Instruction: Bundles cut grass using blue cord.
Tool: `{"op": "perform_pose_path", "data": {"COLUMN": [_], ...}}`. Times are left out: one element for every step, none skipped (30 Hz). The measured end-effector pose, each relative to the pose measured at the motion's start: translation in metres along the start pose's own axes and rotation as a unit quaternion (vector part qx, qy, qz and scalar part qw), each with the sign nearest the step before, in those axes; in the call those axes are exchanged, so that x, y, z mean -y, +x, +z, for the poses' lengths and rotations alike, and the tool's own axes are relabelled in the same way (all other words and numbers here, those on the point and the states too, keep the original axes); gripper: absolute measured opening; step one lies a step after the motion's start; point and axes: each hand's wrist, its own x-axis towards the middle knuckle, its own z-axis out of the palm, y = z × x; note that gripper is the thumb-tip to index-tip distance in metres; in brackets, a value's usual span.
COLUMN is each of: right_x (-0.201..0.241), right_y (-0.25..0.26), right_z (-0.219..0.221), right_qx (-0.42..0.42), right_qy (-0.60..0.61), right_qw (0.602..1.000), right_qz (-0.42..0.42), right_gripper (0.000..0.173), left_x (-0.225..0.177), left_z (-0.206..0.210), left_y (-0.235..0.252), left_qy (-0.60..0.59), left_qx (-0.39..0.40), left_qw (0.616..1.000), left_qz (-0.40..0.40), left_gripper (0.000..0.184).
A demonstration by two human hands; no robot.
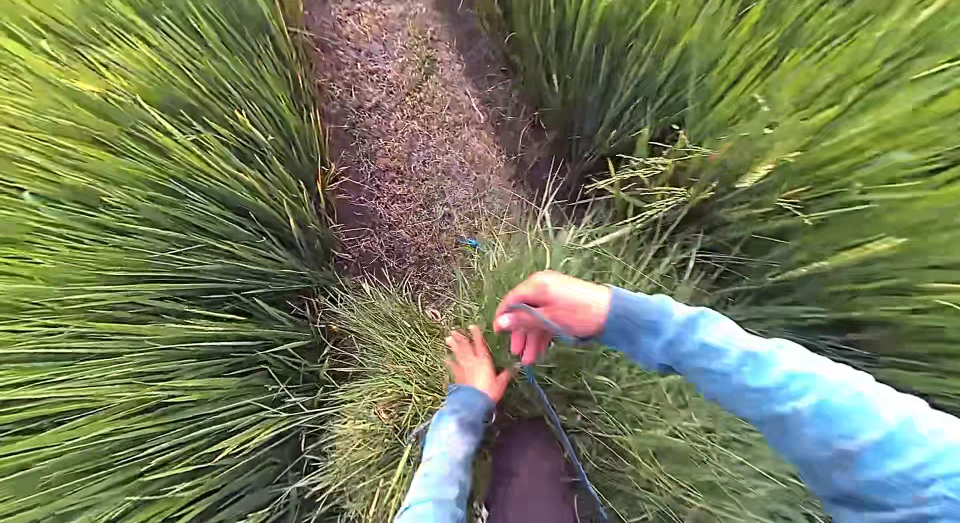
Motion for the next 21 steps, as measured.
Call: {"op": "perform_pose_path", "data": {"right_x": [0.000, -0.007, -0.018, -0.034, -0.055, -0.079, -0.104, -0.129, -0.153, -0.173, -0.192, -0.210, -0.230, -0.251, -0.271, -0.291, -0.309, -0.321, -0.327, -0.329, -0.328], "right_y": [0.039, 0.079, 0.119, 0.156, 0.190, 0.222, 0.249, 0.273, 0.292, 0.307, 0.318, 0.325, 0.327, 0.327, 0.325, 0.319, 0.313, 0.308, 0.307, 0.310, 0.315], "right_z": [-0.003, -0.004, -0.001, 0.005, 0.014, 0.022, 0.030, 0.037, 0.040, 0.038, 0.034, 0.030, 0.023, 0.016, 0.008, 0.001, -0.003, -0.005, -0.006, -0.005, -0.005], "right_qx": [0.002, 0.016, 0.033, 0.053, 0.068, 0.071, 0.054, 0.019, -0.029, -0.073, -0.105, -0.121, -0.128, -0.133, -0.143, -0.157, -0.177, -0.200, -0.219, -0.234, -0.235], "right_qy": [-0.120, -0.192, -0.213, -0.194, -0.138, -0.050, 0.062, 0.182, 0.292, 0.377, 0.431, 0.469, 0.509, 0.550, 0.587, 0.611, 0.615, 0.593, 0.536, 0.447, 0.333], "right_qw": [0.993, 0.981, 0.977, 0.979, 0.986, 0.990, 0.983, 0.962, 0.928, 0.891, 0.862, 0.839, 0.815, 0.789, 0.763, 0.743, 0.735, 0.746, 0.780, 0.828, 0.878], "right_qz": [-0.004, -0.008, -0.002, 0.021, 0.062, 0.111, 0.162, 0.203, 0.230, 0.240, 0.245, 0.249, 0.246, 0.239, 0.230, 0.225, 0.224, 0.228, 0.237, 0.246, 0.252], "right_gripper": [0.031, 0.034, 0.037, 0.040, 0.042, 0.044, 0.044, 0.043, 0.041, 0.037, 0.035, 0.036, 0.039, 0.040, 0.042, 0.042, 0.042, 0.040, 0.037, 0.036, 0.039], "left_x": [-0.005, -0.011, -0.017, -0.024, -0.029, -0.031, -0.030, -0.025, -0.017, -0.007, 0.004, 0.014, 0.019, 0.023, 0.027, 0.033, 0.039, 0.045, 0.052, 0.060, 0.070], "left_z": [0.015, 0.028, 0.036, 0.039, 0.038, 0.036, 0.032, 0.030, 0.033, 0.039, 0.045, 0.047, 0.041, 0.032, 0.024, 0.018, 0.013, 0.006, -0.006, -0.024, -0.042], "left_y": [0.025, 0.046, 0.059, 0.065, 0.069, 0.071, 0.072, 0.073, 0.075, 0.080, 0.085, 0.089, 0.093, 0.098, 0.104, 0.109, 0.115, 0.123, 0.133, 0.143, 0.154], "left_qy": [0.035, 0.070, 0.099, 0.122, 0.128, 0.130, 0.128, 0.117, 0.102, 0.081, 0.054, 0.039, 0.031, 0.019, 0.009, -0.003, -0.018, -0.041, -0.073, -0.118, -0.185], "left_qx": [0.038, 0.075, 0.107, 0.143, 0.174, 0.196, 0.213, 0.217, 0.209, 0.200, 0.192, 0.202, 0.233, 0.268, 0.298, 0.326, 0.355, 0.382, 0.403, 0.415, 0.399], "left_qw": [0.999, 0.995, 0.989, 0.982, 0.976, 0.972, 0.968, 0.969, 0.972, 0.975, 0.978, 0.976, 0.969, 0.960, 0.951, 0.940, 0.926, 0.910, 0.896, 0.884, 0.881], "left_qz": [-0.012, -0.019, -0.015, -0.007, 0.002, 0.011, 0.019, 0.027, 0.040, 0.050, 0.061, 0.072, 0.076, 0.081, 0.088, 0.104, 0.127, 0.153, 0.173, 0.178, 0.173], "left_gripper": [0.112, 0.108, 0.101, 0.096, 0.090, 0.084, 0.081, 0.079, 0.080, 0.085, 0.091, 0.100, 0.108, 0.113, 0.116, 0.116, 0.114, 0.107, 0.094, 0.076, 0.055]}}
